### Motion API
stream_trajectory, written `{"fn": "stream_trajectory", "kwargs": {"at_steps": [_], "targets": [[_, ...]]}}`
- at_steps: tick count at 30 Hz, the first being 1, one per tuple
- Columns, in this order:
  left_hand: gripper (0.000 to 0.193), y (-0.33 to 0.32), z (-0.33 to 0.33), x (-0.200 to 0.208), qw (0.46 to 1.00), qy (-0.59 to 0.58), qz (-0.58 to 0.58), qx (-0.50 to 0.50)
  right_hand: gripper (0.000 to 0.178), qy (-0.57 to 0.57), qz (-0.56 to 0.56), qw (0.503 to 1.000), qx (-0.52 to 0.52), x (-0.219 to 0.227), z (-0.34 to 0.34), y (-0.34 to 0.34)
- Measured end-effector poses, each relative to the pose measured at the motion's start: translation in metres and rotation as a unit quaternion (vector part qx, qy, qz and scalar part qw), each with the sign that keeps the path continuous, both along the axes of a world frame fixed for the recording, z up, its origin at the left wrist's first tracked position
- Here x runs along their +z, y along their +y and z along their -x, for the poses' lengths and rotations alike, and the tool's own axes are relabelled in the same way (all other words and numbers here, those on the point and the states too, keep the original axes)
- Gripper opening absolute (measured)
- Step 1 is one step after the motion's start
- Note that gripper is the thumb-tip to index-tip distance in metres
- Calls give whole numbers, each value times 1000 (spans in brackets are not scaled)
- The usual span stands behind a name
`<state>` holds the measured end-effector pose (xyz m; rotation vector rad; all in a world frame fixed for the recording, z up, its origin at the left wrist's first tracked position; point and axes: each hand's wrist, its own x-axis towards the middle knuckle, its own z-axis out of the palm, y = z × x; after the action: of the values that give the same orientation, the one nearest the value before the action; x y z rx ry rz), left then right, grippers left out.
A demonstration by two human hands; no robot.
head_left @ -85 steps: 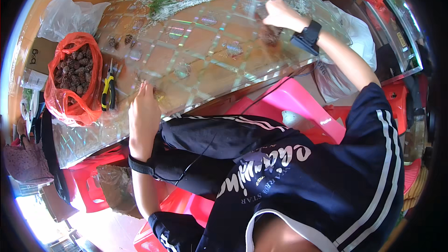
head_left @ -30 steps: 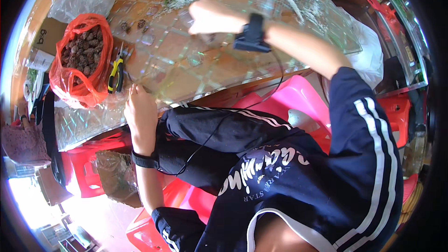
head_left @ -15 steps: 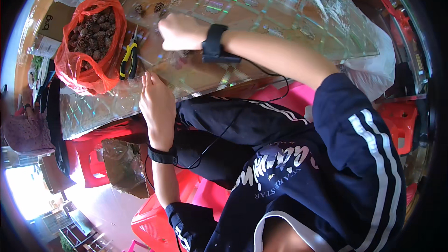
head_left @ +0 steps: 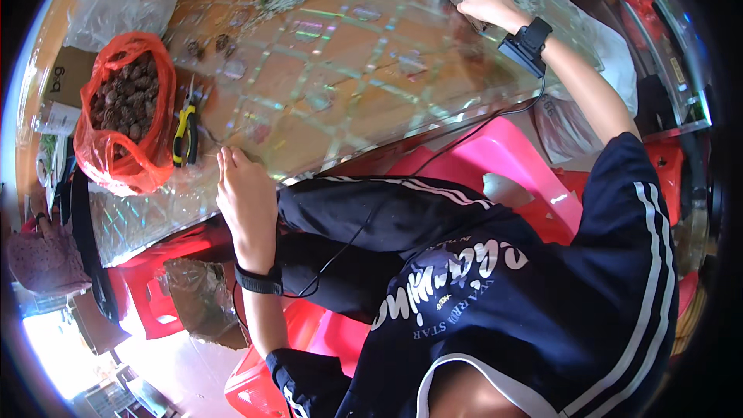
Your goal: Trimming small green plant branches using pliers and placing them into containers or bags.
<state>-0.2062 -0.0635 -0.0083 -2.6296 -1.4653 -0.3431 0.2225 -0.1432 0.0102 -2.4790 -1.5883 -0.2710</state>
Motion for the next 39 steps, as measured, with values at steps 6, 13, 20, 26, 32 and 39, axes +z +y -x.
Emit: {"fn": "stream_trajectory", "kwargs": {"at_steps": [6, 13, 20, 26, 32, 39], "targets": [[24, -7, -45, 4, 996, -6, 57, -74, 27, -138, 46, 989, 20, 6, -7, -50], [24, -7, -57, 9, 995, 48, 81, -33, 42, -377, -129, 869, 293, 22, 2, -63], [28, -12, -52, 2, 997, 15, 20, -74, 41, -502, -197, 786, 302, 22, 6, -87], [31, -12, -53, -1, 998, 32, 36, -37, 30, -433, -266, 794, 334, 11, -6, -95], [34, -11, -54, -2, 998, 51, 36, -23, 35, -207, -331, 877, 281, 19, -15, -104], [36, -16, -57, -9, 998, 48, 38, 8, 29, 178, -498, 829, 182, 14, -25, -106]]}}
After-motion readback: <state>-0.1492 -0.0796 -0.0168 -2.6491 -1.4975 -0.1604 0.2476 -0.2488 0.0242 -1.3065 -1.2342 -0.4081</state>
